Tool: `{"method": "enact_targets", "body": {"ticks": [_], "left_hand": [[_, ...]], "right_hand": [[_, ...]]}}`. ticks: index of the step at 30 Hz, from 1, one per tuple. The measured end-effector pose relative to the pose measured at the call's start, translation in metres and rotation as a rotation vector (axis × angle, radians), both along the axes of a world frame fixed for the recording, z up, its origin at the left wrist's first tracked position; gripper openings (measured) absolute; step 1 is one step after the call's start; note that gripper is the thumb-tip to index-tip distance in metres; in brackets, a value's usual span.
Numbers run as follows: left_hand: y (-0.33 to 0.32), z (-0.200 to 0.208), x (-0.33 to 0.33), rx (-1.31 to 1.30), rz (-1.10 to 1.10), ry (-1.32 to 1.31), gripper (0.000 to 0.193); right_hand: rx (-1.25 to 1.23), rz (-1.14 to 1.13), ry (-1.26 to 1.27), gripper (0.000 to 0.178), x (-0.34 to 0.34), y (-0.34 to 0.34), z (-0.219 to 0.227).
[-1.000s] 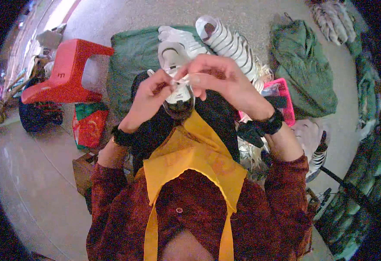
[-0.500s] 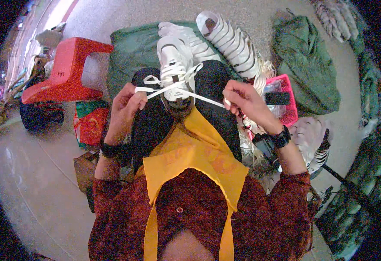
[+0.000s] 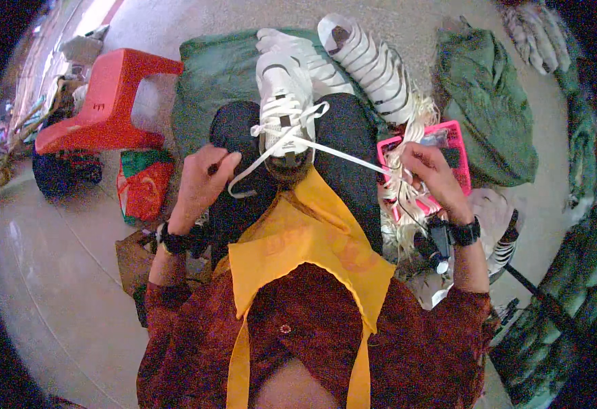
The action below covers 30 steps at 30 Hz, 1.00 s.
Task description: The person sits on the floor and laces a white sneaker resting on their lap. They thread the white laces through the eyelets, pull them tight, and tie a knot at the top. The workspace includes a red stool and a pink basket of laces nearby.
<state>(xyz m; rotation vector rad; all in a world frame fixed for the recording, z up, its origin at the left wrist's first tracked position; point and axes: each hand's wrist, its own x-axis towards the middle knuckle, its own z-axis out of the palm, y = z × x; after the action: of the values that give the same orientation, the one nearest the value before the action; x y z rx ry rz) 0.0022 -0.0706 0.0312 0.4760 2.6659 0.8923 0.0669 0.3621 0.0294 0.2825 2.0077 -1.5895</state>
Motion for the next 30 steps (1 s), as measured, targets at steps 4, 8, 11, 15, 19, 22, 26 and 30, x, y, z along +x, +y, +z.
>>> {"method": "enact_targets", "body": {"ticks": [4, 8, 11, 15, 19, 22, 26, 30], "left_hand": [[0.030, -0.005, -0.011, 0.201, 0.005, 0.325, 0.018], [0.043, -0.021, -0.026, 0.196, -0.075, 0.395, 0.019], [0.040, -0.028, -0.032, 0.276, -0.105, 0.353, 0.015], [0.042, -0.024, -0.031, 0.601, 0.062, -0.036, 0.010], [0.043, -0.016, -0.040, 0.619, 0.020, -0.222, 0.016], [0.040, -0.011, -0.043, 0.456, -0.037, -0.113, 0.016], [0.046, -0.008, -0.045, 0.339, -0.017, 0.117, 0.011], [0.048, -0.011, -0.048, 0.323, -0.013, 0.151, 0.012]], "right_hand": [[0.045, 0.074, 0.024, 0.014, -0.002, -0.017, -0.008], [0.070, -0.018, 0.356, 0.009, -0.018, -0.048, -0.023], [0.184, -0.007, 0.570, 0.015, -0.042, -0.076, -0.008], [0.222, 0.117, 0.776, 0.016, -0.074, -0.110, 0.003], [0.350, 0.309, 0.912, 0.008, -0.096, -0.118, -0.020], [0.276, 0.346, 0.909, 0.008, -0.105, -0.115, -0.018], [0.117, 0.309, 0.641, 0.008, -0.098, -0.119, -0.002], [0.118, 0.364, 0.611, 0.012, -0.094, -0.125, 0.006]]}}
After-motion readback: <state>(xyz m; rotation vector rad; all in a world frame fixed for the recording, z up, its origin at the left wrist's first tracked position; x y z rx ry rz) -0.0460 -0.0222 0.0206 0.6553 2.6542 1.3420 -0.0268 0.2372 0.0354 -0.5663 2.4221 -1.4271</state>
